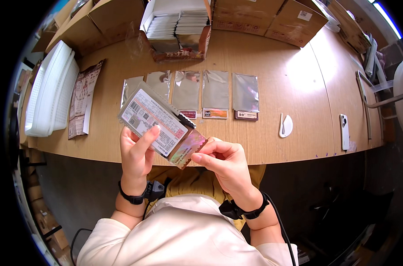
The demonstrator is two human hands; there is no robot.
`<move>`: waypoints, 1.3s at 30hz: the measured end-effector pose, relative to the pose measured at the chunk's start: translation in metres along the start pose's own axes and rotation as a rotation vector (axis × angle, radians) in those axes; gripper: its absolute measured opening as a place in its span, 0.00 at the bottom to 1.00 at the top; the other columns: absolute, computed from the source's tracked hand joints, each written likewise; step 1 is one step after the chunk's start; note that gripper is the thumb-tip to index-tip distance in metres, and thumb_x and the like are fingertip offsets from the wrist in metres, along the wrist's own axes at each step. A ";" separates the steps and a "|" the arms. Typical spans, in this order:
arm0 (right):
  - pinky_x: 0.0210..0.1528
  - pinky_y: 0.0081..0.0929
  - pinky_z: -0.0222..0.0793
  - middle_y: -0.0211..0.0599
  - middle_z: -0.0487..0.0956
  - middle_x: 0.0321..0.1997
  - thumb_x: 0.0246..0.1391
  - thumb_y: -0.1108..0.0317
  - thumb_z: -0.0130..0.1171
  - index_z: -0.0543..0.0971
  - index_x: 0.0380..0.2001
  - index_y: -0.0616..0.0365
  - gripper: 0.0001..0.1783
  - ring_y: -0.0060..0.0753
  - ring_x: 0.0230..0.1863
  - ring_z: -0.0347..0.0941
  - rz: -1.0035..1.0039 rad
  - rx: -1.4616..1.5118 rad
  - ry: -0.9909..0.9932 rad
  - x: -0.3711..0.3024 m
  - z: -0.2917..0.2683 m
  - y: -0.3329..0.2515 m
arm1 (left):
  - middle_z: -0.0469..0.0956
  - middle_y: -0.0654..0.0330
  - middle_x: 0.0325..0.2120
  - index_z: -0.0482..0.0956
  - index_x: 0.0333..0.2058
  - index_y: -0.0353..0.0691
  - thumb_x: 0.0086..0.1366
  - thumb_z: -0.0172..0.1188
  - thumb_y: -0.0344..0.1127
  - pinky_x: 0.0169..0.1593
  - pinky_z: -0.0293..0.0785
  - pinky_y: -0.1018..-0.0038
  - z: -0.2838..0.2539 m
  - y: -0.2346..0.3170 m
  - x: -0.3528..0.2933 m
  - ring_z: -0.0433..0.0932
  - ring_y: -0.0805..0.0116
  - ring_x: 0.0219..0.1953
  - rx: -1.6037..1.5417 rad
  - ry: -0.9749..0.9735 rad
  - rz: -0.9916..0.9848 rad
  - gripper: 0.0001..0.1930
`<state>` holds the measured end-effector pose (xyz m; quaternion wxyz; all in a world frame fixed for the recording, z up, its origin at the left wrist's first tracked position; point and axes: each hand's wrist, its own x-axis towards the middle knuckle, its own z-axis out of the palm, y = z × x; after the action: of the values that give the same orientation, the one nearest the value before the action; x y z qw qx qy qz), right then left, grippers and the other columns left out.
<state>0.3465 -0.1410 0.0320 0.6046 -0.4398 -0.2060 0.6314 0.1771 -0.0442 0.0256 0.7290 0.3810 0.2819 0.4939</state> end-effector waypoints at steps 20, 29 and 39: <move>0.17 0.15 0.46 0.25 0.62 0.20 0.33 0.82 0.64 0.82 0.29 0.65 0.12 0.15 0.16 0.56 -1.567 -1.704 -0.218 -0.005 0.006 -0.007 | 0.75 0.59 0.42 0.67 0.48 0.37 0.59 0.54 0.28 0.43 0.73 0.74 -0.010 0.018 -0.012 0.75 0.70 0.44 -0.317 -0.010 -0.152 0.17; 0.28 0.13 0.68 0.33 0.76 0.27 0.47 0.82 0.61 0.79 0.36 0.66 0.10 0.17 0.25 0.71 -0.522 -0.895 0.102 -0.005 0.004 -0.014 | 0.78 0.63 0.32 0.71 0.37 0.35 0.56 0.60 0.22 0.31 0.68 0.86 -0.021 0.018 0.004 0.73 0.84 0.30 0.132 -0.053 -0.134 0.10; 0.36 0.13 0.70 0.31 0.78 0.31 0.54 0.78 0.57 0.75 0.38 0.68 0.08 0.16 0.32 0.74 -0.132 -0.730 -0.101 0.013 0.015 -0.031 | 0.78 0.61 0.36 0.71 0.41 0.32 0.57 0.61 0.22 0.38 0.71 0.84 -0.022 0.008 0.001 0.75 0.81 0.36 0.156 -0.073 -0.136 0.13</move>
<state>0.3542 -0.1191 0.0607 0.4365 -0.5803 -0.4750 0.4970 0.1559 -0.0352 0.0202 0.7388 0.4345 0.3178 0.4055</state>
